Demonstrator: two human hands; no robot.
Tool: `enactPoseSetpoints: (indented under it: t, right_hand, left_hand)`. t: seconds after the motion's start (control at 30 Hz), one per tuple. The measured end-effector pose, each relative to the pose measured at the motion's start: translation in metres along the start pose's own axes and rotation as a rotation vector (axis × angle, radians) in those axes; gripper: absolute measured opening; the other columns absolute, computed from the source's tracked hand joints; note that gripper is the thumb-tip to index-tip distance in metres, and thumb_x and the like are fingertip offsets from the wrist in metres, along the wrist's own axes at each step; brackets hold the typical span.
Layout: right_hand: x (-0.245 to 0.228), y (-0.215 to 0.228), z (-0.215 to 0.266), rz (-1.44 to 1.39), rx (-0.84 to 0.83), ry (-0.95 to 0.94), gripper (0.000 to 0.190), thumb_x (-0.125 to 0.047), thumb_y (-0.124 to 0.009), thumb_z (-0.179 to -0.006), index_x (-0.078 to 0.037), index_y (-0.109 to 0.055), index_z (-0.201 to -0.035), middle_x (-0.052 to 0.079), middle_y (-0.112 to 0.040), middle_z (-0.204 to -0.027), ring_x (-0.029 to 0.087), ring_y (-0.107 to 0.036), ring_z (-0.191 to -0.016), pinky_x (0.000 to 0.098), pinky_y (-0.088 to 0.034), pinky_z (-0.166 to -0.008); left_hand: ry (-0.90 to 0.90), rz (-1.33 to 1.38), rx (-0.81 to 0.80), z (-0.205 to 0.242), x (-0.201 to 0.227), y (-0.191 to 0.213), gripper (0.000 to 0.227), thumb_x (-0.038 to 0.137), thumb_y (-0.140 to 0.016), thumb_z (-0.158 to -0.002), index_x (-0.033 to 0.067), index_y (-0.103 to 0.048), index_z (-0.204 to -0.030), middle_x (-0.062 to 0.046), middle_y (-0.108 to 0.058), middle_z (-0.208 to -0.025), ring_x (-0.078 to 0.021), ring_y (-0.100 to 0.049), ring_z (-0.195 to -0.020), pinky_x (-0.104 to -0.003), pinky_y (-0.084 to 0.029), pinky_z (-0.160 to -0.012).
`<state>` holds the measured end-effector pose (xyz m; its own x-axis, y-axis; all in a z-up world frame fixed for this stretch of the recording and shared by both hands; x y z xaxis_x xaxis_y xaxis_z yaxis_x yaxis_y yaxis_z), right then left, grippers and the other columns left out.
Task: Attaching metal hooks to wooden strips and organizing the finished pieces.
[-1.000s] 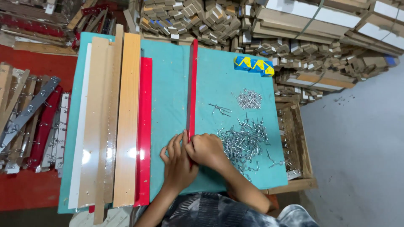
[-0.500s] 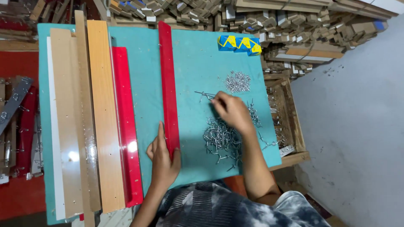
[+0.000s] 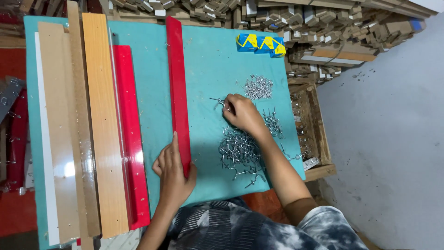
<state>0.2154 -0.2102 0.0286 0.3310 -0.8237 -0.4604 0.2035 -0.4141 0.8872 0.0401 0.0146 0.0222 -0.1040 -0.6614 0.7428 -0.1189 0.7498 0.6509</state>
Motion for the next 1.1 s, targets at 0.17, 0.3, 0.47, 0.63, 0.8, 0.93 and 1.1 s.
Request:
enactPoseSetpoints:
  t: [0.17, 0.3, 0.47, 0.63, 0.8, 0.93, 1.1]
  right_hand:
    - [-0.026, 0.007, -0.012, -0.782, -0.131, -0.099, 0.025, -0.006, -0.072, -0.092, -0.004, -0.063, -0.116, 0.008, -0.068, -0.095, 0.020, -0.071, -0.084, 0.0299, -0.060, -0.075]
    - [-0.042, -0.015, -0.034, -1.227, -0.069, -0.067, 0.018, 0.002, -0.073, -0.093, 0.004, -0.065, -0.109, 0.014, -0.065, -0.095, 0.031, -0.077, -0.085, 0.0414, -0.068, -0.079]
    - [-0.044, -0.037, -0.064, -1.234, 0.012, -0.004, 0.024, -0.001, -0.078, -0.090, 0.001, -0.066, -0.111, 0.015, -0.070, -0.092, 0.029, -0.078, -0.085, 0.0365, -0.070, -0.074]
    - [-0.038, -0.054, -0.072, -1.274, 0.056, -0.009, 0.019, 0.000, -0.078, -0.090, 0.001, -0.068, -0.107, 0.014, -0.071, -0.089, 0.026, -0.078, -0.083, 0.0328, -0.070, -0.074]
    - [-0.039, -0.053, -0.069, -1.253, 0.101, -0.002, 0.015, -0.001, -0.078, -0.091, 0.001, -0.068, -0.103, 0.015, -0.073, -0.090, 0.022, -0.078, -0.084, 0.0308, -0.070, -0.077]
    - [-0.040, -0.051, -0.068, -1.241, 0.105, 0.003, 0.015, 0.000, -0.076, -0.092, 0.002, -0.068, -0.104, 0.016, -0.073, -0.090, 0.022, -0.078, -0.083, 0.0321, -0.070, -0.076]
    - [-0.042, -0.050, -0.067, -1.243, 0.143, 0.000, 0.014, -0.001, -0.075, -0.093, 0.002, -0.067, -0.105, 0.017, -0.073, -0.091, 0.020, -0.077, -0.083, 0.0304, -0.070, -0.077]
  left_hand:
    - [-0.002, -0.100, 0.034, -0.001, 0.000, -0.005, 0.094, 0.032, -0.065, -0.084, 0.0088, -0.021, -0.164, -0.013, -0.053, -0.139, -0.0335, -0.047, -0.131, -0.048, -0.031, -0.101]
    - [0.014, -0.043, -0.014, -0.001, -0.001, -0.010, 0.102, 0.018, -0.071, -0.083, 0.0061, -0.014, -0.166, -0.014, -0.045, -0.136, -0.0360, -0.037, -0.133, -0.054, -0.019, -0.101]
    - [0.000, -0.068, -0.003, 0.000, -0.002, -0.011, 0.102, 0.015, -0.067, -0.081, 0.0054, -0.013, -0.167, -0.013, -0.045, -0.136, -0.0353, -0.037, -0.133, -0.053, -0.020, -0.101]
    - [0.001, -0.070, 0.003, -0.001, -0.004, -0.011, 0.103, 0.013, -0.067, -0.079, 0.0051, -0.013, -0.167, -0.013, -0.045, -0.136, -0.0353, -0.037, -0.134, -0.053, -0.020, -0.100]
    - [-0.013, -0.079, 0.009, -0.002, -0.001, -0.009, 0.103, 0.012, -0.064, -0.078, 0.0040, -0.013, -0.166, -0.013, -0.046, -0.133, -0.0354, -0.038, -0.134, -0.053, -0.021, -0.099]
    - [0.005, -0.067, -0.004, -0.001, -0.002, -0.010, 0.104, 0.012, -0.065, -0.076, 0.0035, -0.013, -0.166, -0.014, -0.046, -0.133, -0.0364, -0.037, -0.134, -0.054, -0.021, -0.099]
    - [0.003, -0.058, 0.000, -0.002, -0.001, -0.009, 0.101, 0.012, -0.062, -0.078, 0.0042, -0.013, -0.166, -0.014, -0.047, -0.131, -0.0352, -0.038, -0.134, -0.054, -0.021, -0.099]
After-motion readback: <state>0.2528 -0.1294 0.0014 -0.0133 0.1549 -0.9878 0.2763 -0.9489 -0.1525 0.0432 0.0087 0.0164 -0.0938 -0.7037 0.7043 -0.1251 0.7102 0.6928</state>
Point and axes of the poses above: each hand's wrist, its own z-axis away from the middle knuckle, its own y-axis out of the back of the hand, x = y × z, the point moved 4 cm from there along -z, towards the middle knuckle
